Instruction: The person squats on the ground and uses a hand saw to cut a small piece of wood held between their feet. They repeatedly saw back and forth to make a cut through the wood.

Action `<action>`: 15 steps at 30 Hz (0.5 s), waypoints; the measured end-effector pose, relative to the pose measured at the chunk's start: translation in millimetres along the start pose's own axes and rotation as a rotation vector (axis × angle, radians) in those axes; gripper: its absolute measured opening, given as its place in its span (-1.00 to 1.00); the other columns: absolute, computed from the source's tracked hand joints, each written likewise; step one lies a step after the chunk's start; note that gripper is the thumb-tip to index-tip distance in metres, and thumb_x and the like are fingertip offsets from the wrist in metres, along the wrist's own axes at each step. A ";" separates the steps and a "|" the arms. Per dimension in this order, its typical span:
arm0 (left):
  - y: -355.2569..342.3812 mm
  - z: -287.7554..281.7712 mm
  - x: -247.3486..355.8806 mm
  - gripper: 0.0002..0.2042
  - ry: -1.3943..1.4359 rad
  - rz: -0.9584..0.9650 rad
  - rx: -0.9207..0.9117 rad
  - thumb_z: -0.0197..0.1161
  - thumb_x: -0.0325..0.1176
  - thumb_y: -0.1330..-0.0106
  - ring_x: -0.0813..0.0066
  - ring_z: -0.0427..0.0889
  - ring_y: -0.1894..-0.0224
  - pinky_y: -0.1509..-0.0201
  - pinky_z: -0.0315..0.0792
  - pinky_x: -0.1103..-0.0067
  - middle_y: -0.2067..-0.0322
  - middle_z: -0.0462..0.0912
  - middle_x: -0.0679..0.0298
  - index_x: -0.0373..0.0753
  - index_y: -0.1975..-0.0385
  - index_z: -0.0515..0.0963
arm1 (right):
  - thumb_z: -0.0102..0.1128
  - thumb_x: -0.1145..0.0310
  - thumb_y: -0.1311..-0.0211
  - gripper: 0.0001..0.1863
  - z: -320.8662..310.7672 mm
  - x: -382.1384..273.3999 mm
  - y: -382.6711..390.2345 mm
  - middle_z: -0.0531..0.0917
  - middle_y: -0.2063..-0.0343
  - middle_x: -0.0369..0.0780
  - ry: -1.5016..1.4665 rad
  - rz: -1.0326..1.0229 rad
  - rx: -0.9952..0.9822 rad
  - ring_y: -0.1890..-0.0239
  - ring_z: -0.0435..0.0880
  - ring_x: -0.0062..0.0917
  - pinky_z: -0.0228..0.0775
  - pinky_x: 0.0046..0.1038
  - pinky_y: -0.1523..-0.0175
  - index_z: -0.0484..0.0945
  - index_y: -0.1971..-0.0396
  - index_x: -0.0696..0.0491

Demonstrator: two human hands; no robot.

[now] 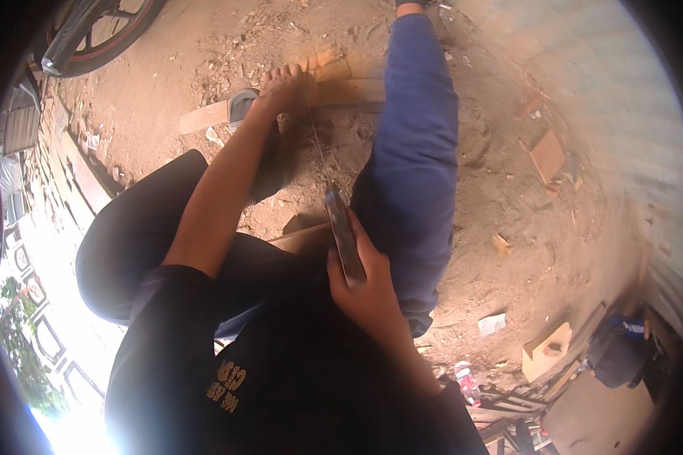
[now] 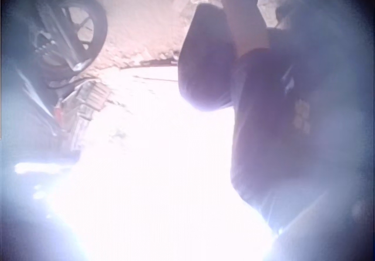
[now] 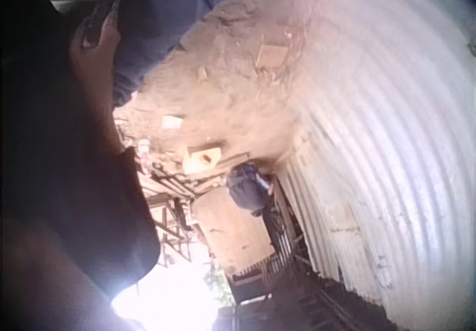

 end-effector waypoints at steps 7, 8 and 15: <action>2.7 -20.9 -0.1 -0.33 0.107 -0.130 -0.031 0.31 -0.07 -0.05 0.03 0.39 -0.20 -0.19 0.26 0.20 -0.08 0.43 -0.05 -0.35 -0.10 0.28 | 0.07 0.57 -0.18 -0.42 11.3 -6.7 -12.4 0.62 0.18 0.11 0.023 0.042 -0.017 0.07 0.68 -0.19 0.43 -0.43 0.01 0.24 -0.24 0.27; -3.3 -17.6 -2.7 -0.30 0.100 -0.129 -0.014 0.35 -0.05 -0.03 0.04 0.39 -0.20 -0.20 0.25 0.20 -0.08 0.43 -0.05 -0.34 -0.10 0.28 | 0.07 0.57 -0.17 -0.42 12.8 -9.4 -15.9 0.62 0.19 0.12 0.017 0.083 -0.032 0.08 0.68 -0.16 0.44 -0.42 0.02 0.24 -0.24 0.26; 3.8 -5.7 3.4 0.02 0.066 -0.119 -0.076 0.63 0.04 0.33 0.04 0.40 -0.20 -0.21 0.27 0.21 -0.09 0.44 -0.01 -0.33 -0.14 0.23 | 0.04 0.59 -0.14 -0.40 4.4 -22.2 11.4 0.63 0.25 0.11 0.116 0.035 -0.016 0.18 0.69 -0.09 0.48 -0.34 0.08 0.23 -0.24 0.26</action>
Point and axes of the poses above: each hand's wrist, its own y-axis away from the middle knuckle, its own z-axis out of the palm, x = y × z, the point moved 9 cm from there along -y, towards the middle knuckle
